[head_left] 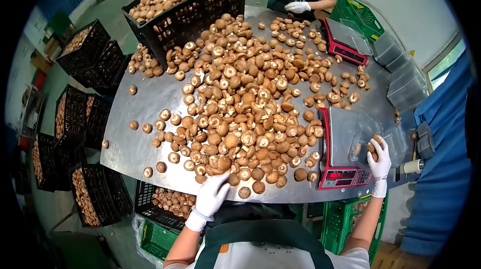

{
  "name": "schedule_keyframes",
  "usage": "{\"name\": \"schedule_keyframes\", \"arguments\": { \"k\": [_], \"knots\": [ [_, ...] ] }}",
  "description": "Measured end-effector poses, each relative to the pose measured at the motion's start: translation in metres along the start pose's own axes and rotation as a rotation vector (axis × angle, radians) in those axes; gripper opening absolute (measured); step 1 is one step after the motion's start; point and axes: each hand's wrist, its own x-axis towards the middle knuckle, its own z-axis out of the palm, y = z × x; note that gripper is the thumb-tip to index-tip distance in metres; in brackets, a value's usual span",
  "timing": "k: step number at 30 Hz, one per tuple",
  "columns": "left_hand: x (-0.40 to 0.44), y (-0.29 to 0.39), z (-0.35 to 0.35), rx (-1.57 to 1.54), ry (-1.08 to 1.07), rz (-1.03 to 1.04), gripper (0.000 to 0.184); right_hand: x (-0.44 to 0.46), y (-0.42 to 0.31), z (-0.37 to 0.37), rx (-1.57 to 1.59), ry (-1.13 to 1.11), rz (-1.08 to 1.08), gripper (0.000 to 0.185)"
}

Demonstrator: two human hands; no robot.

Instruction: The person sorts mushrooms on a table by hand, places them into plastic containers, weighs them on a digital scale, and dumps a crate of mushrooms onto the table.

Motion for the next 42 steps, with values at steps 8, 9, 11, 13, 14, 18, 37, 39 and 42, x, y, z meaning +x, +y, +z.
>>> {"name": "schedule_keyframes", "arguments": {
  "k": [8, 9, 11, 13, 14, 18, 37, 39, 42],
  "knots": [
    [0.017, -0.033, -0.007, 0.186, 0.255, -0.145, 0.046, 0.016, -0.069, 0.038, 0.352, 0.177, 0.014, 0.011],
    [0.023, -0.032, -0.004, 0.236, 0.217, -0.091, 0.052, 0.020, -0.106, 0.049, 0.417, 0.118, -0.048, 0.011],
    [0.035, -0.024, 0.001, 0.340, 0.060, -0.051, 0.066, 0.018, -0.181, 0.078, 0.595, -0.110, -0.101, 0.014],
    [0.036, -0.037, 0.020, 0.388, 0.028, -0.026, 0.066, 0.011, -0.235, 0.129, 0.706, -0.214, -0.404, 0.022],
    [0.036, -0.044, 0.026, 0.390, 0.037, -0.020, 0.065, 0.006, -0.262, 0.145, 0.745, -0.374, -0.403, 0.029],
    [0.029, -0.052, 0.020, 0.161, 0.095, -0.049, 0.062, -0.024, -0.311, 0.242, 0.359, -0.298, -0.761, 0.034],
    [0.009, -0.059, -0.015, -1.334, -0.144, -0.573, 0.041, -0.047, -0.346, 0.215, 1.201, -1.211, -0.389, 0.040],
    [-0.004, -0.062, -0.036, -1.044, -0.297, -0.496, 0.038, -0.052, -0.340, 0.205, 1.277, -1.365, -0.295, 0.037],
    [-0.035, -0.071, -0.064, -0.998, -0.557, -0.389, 0.036, -0.047, -0.321, 0.181, 1.219, -1.613, 0.017, 0.039]
  ]
}}
